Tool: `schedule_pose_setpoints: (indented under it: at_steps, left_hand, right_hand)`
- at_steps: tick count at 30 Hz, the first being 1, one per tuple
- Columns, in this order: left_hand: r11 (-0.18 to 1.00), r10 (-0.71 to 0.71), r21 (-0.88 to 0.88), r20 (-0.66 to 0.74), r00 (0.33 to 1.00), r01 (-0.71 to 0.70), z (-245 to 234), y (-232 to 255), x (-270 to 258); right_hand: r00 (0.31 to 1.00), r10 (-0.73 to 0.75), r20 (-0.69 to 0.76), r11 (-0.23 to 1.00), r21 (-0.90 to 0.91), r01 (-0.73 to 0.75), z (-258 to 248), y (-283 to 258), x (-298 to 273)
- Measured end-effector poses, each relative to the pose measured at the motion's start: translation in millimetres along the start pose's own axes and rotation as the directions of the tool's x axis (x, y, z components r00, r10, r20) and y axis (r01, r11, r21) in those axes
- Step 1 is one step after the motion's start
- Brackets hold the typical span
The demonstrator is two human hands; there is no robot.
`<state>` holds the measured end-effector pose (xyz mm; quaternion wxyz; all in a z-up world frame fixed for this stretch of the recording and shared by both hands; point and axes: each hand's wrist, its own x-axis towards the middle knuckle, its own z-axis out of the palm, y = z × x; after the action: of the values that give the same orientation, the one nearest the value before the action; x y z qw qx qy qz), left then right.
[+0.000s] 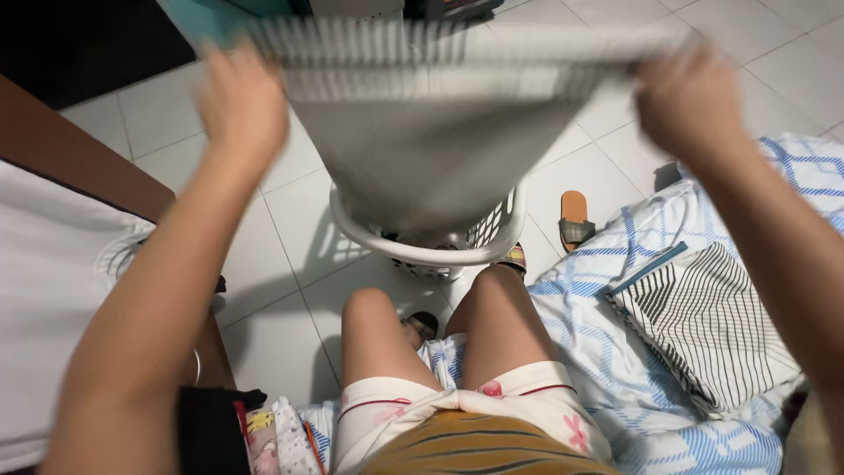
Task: The person sits on the floor and folds clothes taken from a white laundry basket. They unfold and fold a black garment, then a striped shirt, and finally a white towel with blue and yellow stripes, placing each folded item on the bed beside them.
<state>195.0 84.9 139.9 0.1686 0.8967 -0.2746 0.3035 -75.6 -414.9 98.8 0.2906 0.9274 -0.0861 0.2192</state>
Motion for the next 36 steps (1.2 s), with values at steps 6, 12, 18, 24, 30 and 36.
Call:
schedule_pose_setpoints:
  at_steps: [6, 12, 18, 24, 30, 36]
  left_hand:
    - [0.896, 0.156, 0.432, -0.098, 0.983, -0.099, -16.9, 9.7, -43.6]
    - [0.976, 0.01, 0.144, 0.725, 0.689, -0.166, 32.0, -20.6, -145.6]
    - [0.924, 0.277, -0.022, 0.726, 0.629, -0.381, 3.2, -16.8, -126.2]
    - [0.909, 0.405, 0.115, -0.023, 0.914, -0.4, -60.6, 10.0, -56.1]
    - [0.929, 0.271, -0.229, -0.11, 0.956, -0.29, -43.7, 4.0, -59.7]
    - [0.506, 0.032, -0.705, 0.591, 0.806, 0.497, -114.8, -2.3, -93.0]
  right_hand:
    - [0.996, -0.054, 0.068, 0.993, 0.109, 0.046, 15.8, -35.3, -29.1]
    - [0.121, -0.601, 0.79, 0.798, 0.601, 0.037, 54.2, -81.5, -115.3]
    - [0.797, -0.264, 0.543, 0.903, 0.43, 0.006, -21.0, -65.6, -68.6]
    - [0.944, 0.329, -0.015, 0.858, 0.423, -0.292, -72.7, -37.7, -34.5]
    - [0.98, 0.182, -0.076, 0.82, 0.562, -0.109, 13.1, -34.5, -76.8]
    - [0.917, -0.072, 0.392, -0.4, 0.831, -0.386, 45.5, 42.2, -178.8]
